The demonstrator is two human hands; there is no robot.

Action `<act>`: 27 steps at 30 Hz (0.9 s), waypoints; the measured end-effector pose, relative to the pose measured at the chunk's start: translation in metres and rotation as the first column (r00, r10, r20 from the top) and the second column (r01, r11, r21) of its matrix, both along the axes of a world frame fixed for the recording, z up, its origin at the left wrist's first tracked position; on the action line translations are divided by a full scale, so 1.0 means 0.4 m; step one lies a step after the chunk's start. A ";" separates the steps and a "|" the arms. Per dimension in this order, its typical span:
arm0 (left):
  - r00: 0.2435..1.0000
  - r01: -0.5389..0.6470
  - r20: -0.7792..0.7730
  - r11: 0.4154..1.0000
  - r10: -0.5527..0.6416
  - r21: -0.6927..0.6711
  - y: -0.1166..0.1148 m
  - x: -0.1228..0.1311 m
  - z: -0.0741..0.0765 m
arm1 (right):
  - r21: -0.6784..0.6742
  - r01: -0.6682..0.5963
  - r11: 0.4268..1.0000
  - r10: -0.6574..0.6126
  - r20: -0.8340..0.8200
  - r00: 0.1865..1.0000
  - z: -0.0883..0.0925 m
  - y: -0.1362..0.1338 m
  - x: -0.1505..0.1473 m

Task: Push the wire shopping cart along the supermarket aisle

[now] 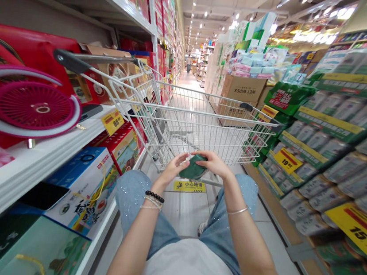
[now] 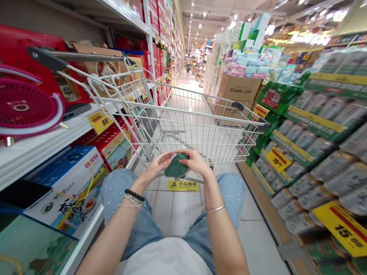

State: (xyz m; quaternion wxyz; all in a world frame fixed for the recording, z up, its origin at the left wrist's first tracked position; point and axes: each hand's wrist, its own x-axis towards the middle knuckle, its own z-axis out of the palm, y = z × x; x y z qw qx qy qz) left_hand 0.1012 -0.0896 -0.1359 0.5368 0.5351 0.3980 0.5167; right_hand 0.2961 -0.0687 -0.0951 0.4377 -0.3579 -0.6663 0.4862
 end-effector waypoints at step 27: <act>0.959 0.266 -0.076 0.961 -0.272 -0.080 -0.019 0.016 0.004 | -0.142 -0.118 0.983 0.065 -0.329 0.942 -0.059 0.026 0.014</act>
